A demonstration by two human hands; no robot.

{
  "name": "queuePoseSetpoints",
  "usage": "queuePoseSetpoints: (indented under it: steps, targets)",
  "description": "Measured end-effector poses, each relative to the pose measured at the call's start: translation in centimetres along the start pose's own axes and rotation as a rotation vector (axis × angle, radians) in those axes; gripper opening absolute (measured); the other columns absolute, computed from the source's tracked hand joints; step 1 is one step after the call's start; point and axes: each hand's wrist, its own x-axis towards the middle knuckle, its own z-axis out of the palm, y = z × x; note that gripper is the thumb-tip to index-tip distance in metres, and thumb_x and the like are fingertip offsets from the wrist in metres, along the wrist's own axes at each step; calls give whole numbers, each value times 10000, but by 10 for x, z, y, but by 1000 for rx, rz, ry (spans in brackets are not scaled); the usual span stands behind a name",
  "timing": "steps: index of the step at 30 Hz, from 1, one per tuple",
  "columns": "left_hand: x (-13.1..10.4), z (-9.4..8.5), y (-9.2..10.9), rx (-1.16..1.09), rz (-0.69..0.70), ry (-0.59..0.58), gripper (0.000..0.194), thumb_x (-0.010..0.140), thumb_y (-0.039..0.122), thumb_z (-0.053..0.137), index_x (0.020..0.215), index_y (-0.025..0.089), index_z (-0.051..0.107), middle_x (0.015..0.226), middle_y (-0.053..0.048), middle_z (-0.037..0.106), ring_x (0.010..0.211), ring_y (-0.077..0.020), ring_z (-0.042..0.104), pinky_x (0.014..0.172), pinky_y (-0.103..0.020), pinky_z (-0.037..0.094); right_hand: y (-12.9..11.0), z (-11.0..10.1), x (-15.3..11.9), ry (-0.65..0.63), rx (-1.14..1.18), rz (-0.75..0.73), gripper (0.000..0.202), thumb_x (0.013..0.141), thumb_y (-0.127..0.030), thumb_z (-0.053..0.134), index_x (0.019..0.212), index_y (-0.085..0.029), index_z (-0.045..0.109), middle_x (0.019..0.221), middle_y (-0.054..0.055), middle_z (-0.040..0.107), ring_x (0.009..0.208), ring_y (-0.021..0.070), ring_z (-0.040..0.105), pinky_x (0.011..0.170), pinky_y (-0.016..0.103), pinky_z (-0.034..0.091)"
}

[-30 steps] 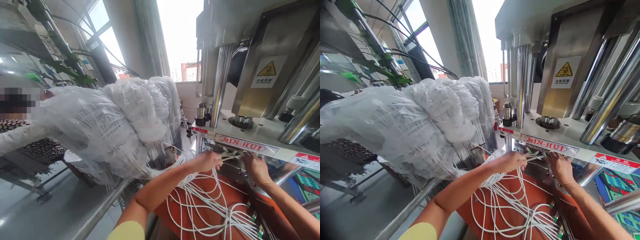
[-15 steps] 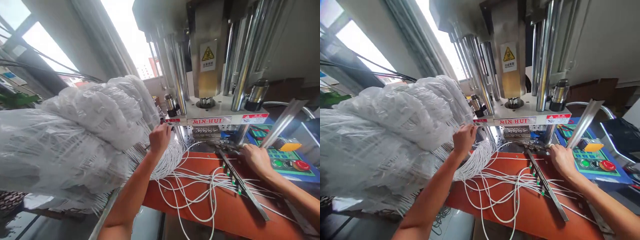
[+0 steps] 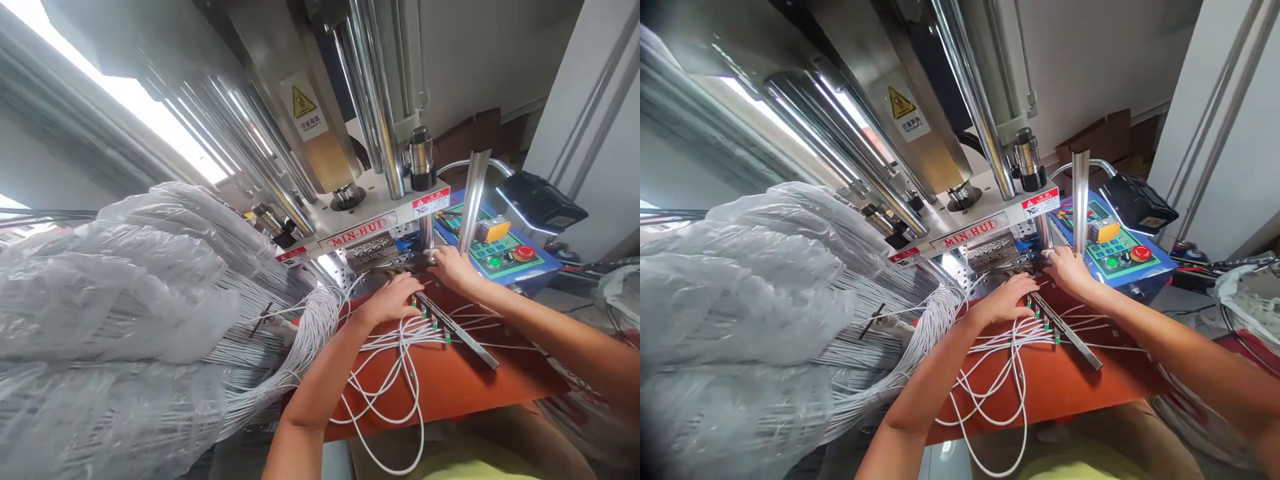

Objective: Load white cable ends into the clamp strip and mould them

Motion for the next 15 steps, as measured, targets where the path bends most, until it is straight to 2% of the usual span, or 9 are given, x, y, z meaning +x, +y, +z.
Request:
queuePoseSetpoints:
  steps: [2, 4, 6, 8, 12, 15]
  targets:
    - [1, -1, -1, 25, 28, -18, 556, 753, 268, 776, 1279, 221, 604, 1344, -120, 569, 1337, -294, 426, 1121, -416, 352, -10, -16, -32, -5, 76, -55, 410, 929, -333, 478, 1312, -188, 491, 1242, 156, 588, 1109, 307, 529, 794, 407, 447]
    - [3, -2, 0, 13, 55, -26, 498, 769, 220, 747, 1250, 214, 620, 1271, -115, 603, 1263, -270, 478, 1084, -381, 380, -26, -28, -69, -55, 150, -107, 563, 891, -394, 553, 1404, -212, 408, 1128, 120, 642, 1028, 288, 581, 813, 399, 456]
    - [6, -3, -1, -25, 86, -23, 433, 787, 195, 716, 1213, 218, 643, 1216, -103, 631, 1225, -258, 495, 1069, -373, 383, -43, -31, -103, -84, 93, -93, 676, 831, -405, 627, 1433, -216, 382, 1051, 110, 663, 968, 309, 601, 793, 423, 463]
    - [8, -3, -2, -43, 105, -17, 396, 779, 199, 724, 1170, 220, 669, 1176, -97, 655, 1201, -263, 504, 1072, -388, 372, -58, -25, -125, -68, -5, -53, 676, 800, -341, 649, 1415, -192, 412, 1046, 130, 660, 958, 340, 604, 753, 440, 474]
    - [6, 1, -6, 3, 107, 16, 374, 765, 224, 742, 1135, 203, 688, 1123, -101, 679, 1163, -272, 514, 1065, -400, 376, -72, -10, -136, 17, -39, -24, 564, 860, -178, 498, 1417, -168, 412, 1023, 130, 664, 891, 308, 622, 698, 413, 495]
    - [-1, 1, -7, 35, 102, 80, 355, 789, 233, 719, 1140, 185, 686, 1101, -99, 685, 1134, -261, 515, 1047, -376, 393, -66, -8, -129, 59, 15, -47, 560, 884, -107, 396, 1439, -186, 392, 1058, 126, 669, 916, 277, 618, 726, 383, 498]
